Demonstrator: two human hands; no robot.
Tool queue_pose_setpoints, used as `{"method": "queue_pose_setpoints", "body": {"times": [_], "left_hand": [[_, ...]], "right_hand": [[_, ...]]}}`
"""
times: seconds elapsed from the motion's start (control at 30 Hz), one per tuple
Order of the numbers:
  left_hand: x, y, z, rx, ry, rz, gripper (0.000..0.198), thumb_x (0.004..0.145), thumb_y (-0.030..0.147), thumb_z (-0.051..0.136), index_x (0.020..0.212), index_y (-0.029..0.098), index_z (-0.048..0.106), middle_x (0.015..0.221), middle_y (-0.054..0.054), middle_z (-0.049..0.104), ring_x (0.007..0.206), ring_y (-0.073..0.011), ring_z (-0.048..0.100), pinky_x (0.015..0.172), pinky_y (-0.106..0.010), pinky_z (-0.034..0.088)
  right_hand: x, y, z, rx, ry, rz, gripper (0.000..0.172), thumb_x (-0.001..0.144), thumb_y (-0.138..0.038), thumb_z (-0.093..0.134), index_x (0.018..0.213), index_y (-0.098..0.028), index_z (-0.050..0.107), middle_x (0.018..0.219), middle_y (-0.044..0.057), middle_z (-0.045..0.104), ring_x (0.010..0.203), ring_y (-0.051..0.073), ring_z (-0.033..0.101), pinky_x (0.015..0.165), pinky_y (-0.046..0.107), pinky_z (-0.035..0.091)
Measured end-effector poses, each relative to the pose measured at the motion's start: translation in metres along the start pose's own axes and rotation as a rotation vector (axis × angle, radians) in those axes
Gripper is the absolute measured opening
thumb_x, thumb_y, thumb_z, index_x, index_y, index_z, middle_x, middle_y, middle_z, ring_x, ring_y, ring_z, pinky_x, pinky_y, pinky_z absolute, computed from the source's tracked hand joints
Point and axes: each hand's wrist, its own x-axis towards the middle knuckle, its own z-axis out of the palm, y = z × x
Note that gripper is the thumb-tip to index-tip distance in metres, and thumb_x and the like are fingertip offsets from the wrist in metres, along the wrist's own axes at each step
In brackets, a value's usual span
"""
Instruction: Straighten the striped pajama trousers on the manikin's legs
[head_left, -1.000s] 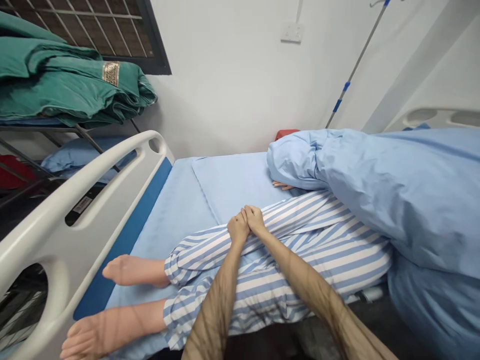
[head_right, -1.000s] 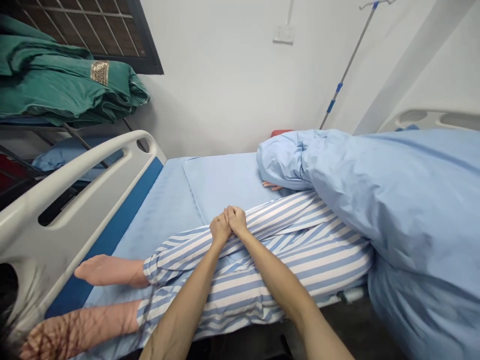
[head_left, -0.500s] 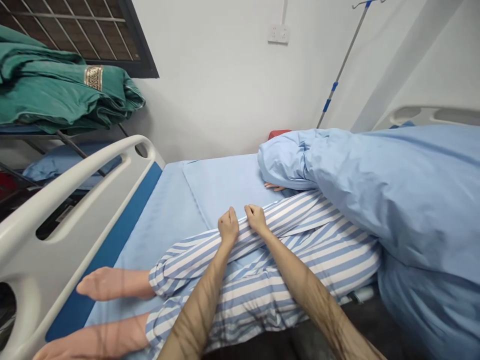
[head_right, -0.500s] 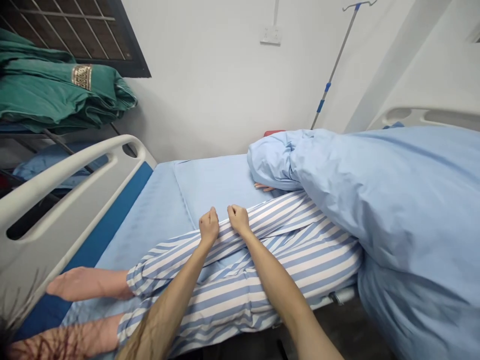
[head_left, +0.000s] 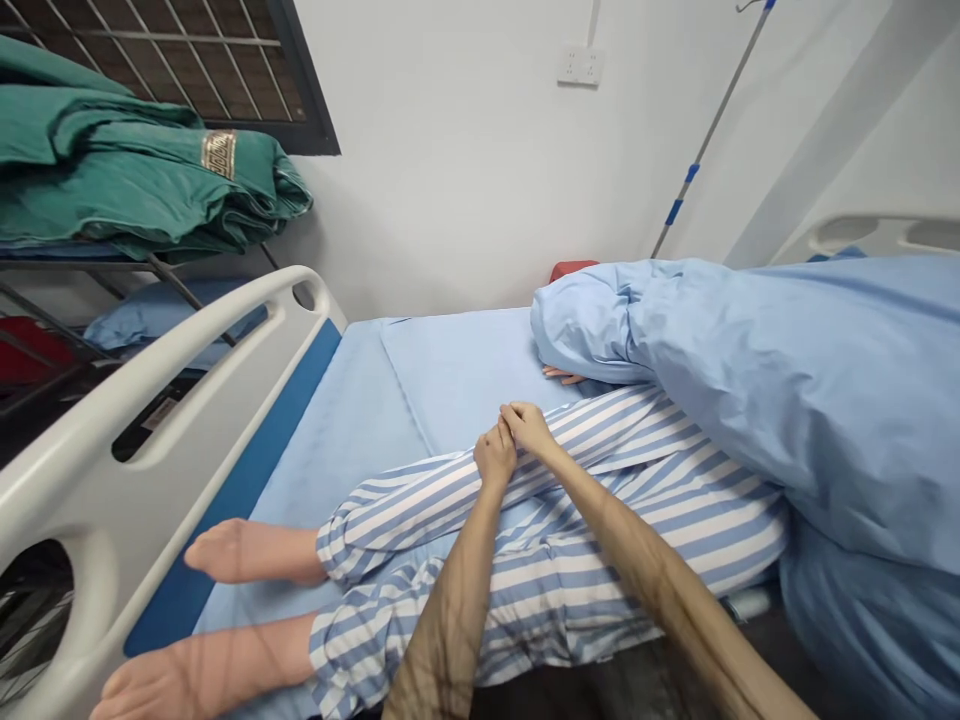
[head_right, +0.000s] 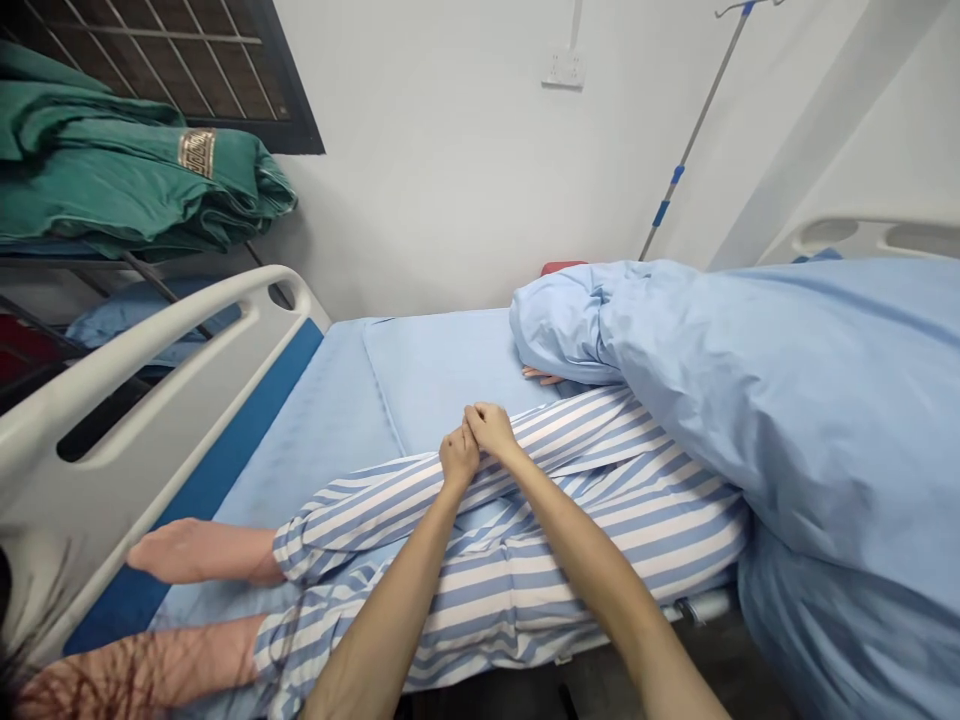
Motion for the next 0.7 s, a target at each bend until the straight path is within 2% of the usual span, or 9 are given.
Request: {"method": "queue_pose_setpoints", "body": {"times": [0.1, 0.2, 0.3, 0.4, 0.47, 0.53, 0.6, 0.7], "left_hand": [[0.0, 0.003, 0.0, -0.055, 0.049, -0.055, 0.055, 0.099, 0.04, 0.021, 0.078, 0.017, 0.067, 0.087, -0.019, 0.07, 0.078, -0.0218, 0.059, 0.07, -0.034, 0.029], [0.001, 0.002, -0.001, -0.162, 0.039, -0.042, 0.053, 0.098, 0.04, 0.021, 0.066, 0.019, 0.058, 0.074, -0.014, 0.067, 0.07, -0.0185, 0.055, 0.068, -0.033, 0.029], [0.005, -0.011, -0.021, -0.231, -0.011, 0.014, 0.05, 0.097, 0.041, 0.025, 0.056, 0.021, 0.046, 0.059, -0.007, 0.058, 0.06, -0.0151, 0.049, 0.064, -0.03, 0.031], [0.007, -0.045, -0.067, -0.246, 0.045, -0.007, 0.05, 0.094, 0.044, 0.03, 0.051, 0.021, 0.04, 0.05, -0.002, 0.048, 0.054, -0.0137, 0.045, 0.06, -0.028, 0.032], [0.003, -0.076, -0.104, -0.27, 0.131, -0.063, 0.05, 0.094, 0.044, 0.029, 0.05, 0.021, 0.041, 0.049, -0.001, 0.047, 0.054, -0.0133, 0.046, 0.059, -0.026, 0.035], [-0.008, -0.107, -0.132, -0.224, 0.221, -0.156, 0.053, 0.095, 0.043, 0.023, 0.051, 0.021, 0.042, 0.05, -0.002, 0.049, 0.055, -0.0136, 0.048, 0.061, -0.025, 0.037], [-0.02, -0.131, -0.145, -0.109, 0.268, -0.248, 0.053, 0.096, 0.04, 0.023, 0.053, 0.021, 0.047, 0.054, -0.004, 0.054, 0.058, -0.0153, 0.052, 0.062, -0.026, 0.038], [-0.034, -0.146, -0.138, 0.113, 0.23, -0.316, 0.04, 0.093, 0.036, 0.036, 0.069, 0.02, 0.063, 0.072, -0.01, 0.066, 0.071, -0.0202, 0.058, 0.067, -0.029, 0.038]], "right_hand": [[0.003, -0.002, -0.017, -0.108, -0.008, -0.098, 0.04, 0.086, -0.038, 0.041, 0.051, -0.019, 0.035, 0.049, -0.005, 0.033, 0.052, 0.009, 0.03, 0.055, 0.024, 0.023], [-0.003, 0.013, -0.023, -0.249, 0.024, -0.061, 0.038, 0.087, -0.033, 0.042, 0.052, -0.019, 0.036, 0.049, -0.004, 0.034, 0.052, 0.01, 0.029, 0.056, 0.026, 0.02], [-0.008, 0.029, -0.019, -0.338, 0.025, -0.022, 0.037, 0.087, -0.031, 0.042, 0.052, -0.019, 0.04, 0.049, -0.003, 0.037, 0.052, 0.01, 0.03, 0.056, 0.027, 0.019], [-0.009, 0.035, -0.014, -0.346, 0.036, -0.041, 0.038, 0.089, -0.032, 0.04, 0.053, -0.019, 0.042, 0.049, -0.002, 0.041, 0.052, 0.011, 0.034, 0.056, 0.027, 0.02], [-0.008, 0.036, -0.014, -0.358, 0.046, -0.045, 0.039, 0.089, -0.032, 0.04, 0.053, -0.019, 0.044, 0.049, -0.002, 0.043, 0.051, 0.011, 0.035, 0.056, 0.027, 0.02], [-0.008, 0.038, -0.016, -0.389, 0.045, -0.035, 0.039, 0.089, -0.031, 0.041, 0.053, -0.019, 0.046, 0.05, -0.001, 0.045, 0.051, 0.011, 0.036, 0.056, 0.027, 0.019], [-0.008, 0.036, -0.017, -0.442, 0.04, -0.017, 0.038, 0.09, -0.03, 0.043, 0.054, -0.019, 0.049, 0.051, 0.0, 0.049, 0.052, 0.012, 0.038, 0.056, 0.028, 0.019], [-0.009, 0.015, -0.006, -0.554, 0.039, 0.011, 0.033, 0.089, -0.026, 0.045, 0.059, -0.018, 0.057, 0.053, 0.002, 0.054, 0.053, 0.013, 0.042, 0.056, 0.028, 0.018]]}}
